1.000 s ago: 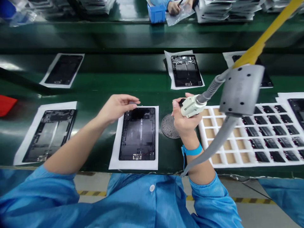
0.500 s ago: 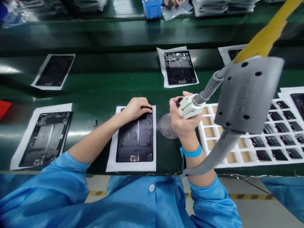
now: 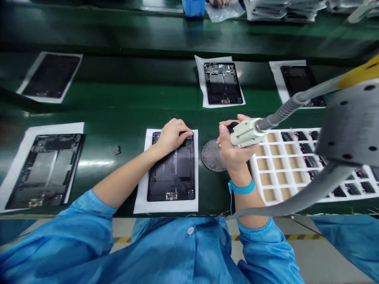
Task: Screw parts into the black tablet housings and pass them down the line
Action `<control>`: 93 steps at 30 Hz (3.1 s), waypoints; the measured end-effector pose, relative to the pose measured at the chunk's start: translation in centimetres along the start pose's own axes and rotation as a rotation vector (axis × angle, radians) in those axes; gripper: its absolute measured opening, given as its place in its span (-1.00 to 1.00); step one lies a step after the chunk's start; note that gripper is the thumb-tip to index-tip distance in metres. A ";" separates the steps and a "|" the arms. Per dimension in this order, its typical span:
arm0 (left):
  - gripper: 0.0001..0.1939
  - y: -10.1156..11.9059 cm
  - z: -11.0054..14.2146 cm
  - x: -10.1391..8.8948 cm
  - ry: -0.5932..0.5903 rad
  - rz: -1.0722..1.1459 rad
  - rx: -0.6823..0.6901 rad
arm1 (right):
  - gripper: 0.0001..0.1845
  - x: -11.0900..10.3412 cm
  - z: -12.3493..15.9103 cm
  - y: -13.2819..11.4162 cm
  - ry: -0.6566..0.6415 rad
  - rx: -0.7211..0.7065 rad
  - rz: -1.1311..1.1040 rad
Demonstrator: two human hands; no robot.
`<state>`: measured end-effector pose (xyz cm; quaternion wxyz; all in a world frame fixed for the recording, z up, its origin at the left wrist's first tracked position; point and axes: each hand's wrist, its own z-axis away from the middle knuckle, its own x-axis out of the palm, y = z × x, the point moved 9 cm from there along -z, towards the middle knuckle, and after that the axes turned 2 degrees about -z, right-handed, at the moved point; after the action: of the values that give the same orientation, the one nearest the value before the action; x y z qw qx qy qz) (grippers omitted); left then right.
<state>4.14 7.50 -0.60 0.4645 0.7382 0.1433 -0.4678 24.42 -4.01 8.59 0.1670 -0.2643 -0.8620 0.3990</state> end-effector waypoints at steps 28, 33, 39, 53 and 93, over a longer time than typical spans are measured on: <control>-0.77 1.7 -0.8 0.4 -0.068 -0.028 -0.035 | -0.35 9.2 0.7 5.1 -0.119 0.085 0.008; -0.77 1.8 -0.8 0.0 -0.056 -0.023 -0.030 | -0.30 9.9 1.3 5.4 -0.104 0.107 -0.004; -0.82 1.4 -0.7 -0.2 -0.067 -0.012 -0.065 | -0.33 8.6 0.0 4.0 -0.095 0.111 0.002; -0.82 0.6 -0.7 0.1 0.002 0.121 -0.064 | -0.44 1.5 0.1 2.8 0.053 0.006 0.130; -0.73 1.5 -1.3 0.4 -0.017 0.131 -0.045 | -0.20 10.9 0.2 4.3 -0.297 0.038 0.182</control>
<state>6.03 7.74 0.04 0.5117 0.7313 0.1013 -0.4394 16.92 4.56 5.97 0.0060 -0.2762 -0.8420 0.4633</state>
